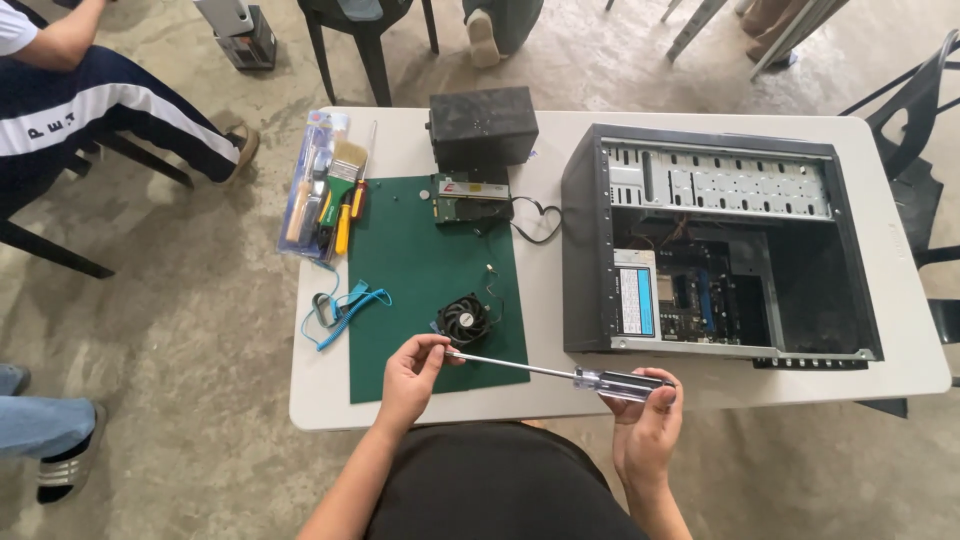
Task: Disassembling and inspecting a computer cooling fan and heatsink assembly using a screwdriver on a repair bench.
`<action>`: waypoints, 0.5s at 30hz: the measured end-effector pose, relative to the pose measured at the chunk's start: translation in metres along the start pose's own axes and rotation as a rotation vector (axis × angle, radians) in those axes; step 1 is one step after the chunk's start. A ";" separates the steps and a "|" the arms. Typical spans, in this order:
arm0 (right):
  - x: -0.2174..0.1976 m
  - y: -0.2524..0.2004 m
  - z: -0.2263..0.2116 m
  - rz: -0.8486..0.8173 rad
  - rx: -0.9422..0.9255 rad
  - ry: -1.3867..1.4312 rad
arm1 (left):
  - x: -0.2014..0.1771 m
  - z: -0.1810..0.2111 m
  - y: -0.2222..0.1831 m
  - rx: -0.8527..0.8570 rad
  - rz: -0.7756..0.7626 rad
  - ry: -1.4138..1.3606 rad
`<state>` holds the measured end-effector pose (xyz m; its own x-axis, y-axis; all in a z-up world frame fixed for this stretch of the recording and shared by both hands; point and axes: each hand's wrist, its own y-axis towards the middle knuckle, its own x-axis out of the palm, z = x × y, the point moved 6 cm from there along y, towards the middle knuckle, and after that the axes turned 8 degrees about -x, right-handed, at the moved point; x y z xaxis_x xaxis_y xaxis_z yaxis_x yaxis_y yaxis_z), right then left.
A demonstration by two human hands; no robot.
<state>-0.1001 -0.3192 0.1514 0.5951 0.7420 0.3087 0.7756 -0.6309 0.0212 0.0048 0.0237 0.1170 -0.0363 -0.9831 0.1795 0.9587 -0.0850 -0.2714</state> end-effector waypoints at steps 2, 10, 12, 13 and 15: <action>0.000 0.003 -0.003 0.013 0.036 0.007 | 0.004 0.012 -0.004 -0.011 -0.031 -0.037; -0.014 0.016 -0.009 0.036 0.097 0.155 | 0.019 0.034 -0.030 0.035 -0.130 -0.196; -0.015 0.015 -0.015 0.035 0.105 0.124 | 0.022 0.041 -0.039 0.102 -0.141 -0.216; -0.016 0.016 -0.016 0.035 0.101 0.126 | 0.022 0.042 -0.039 0.106 -0.144 -0.216; -0.016 0.015 -0.019 -0.005 0.092 0.091 | 0.019 0.038 -0.041 0.036 -0.067 -0.087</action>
<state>-0.1021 -0.3453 0.1652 0.5731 0.7186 0.3939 0.7969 -0.6008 -0.0636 -0.0241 0.0145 0.1675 -0.0776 -0.9576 0.2775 0.9646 -0.1425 -0.2220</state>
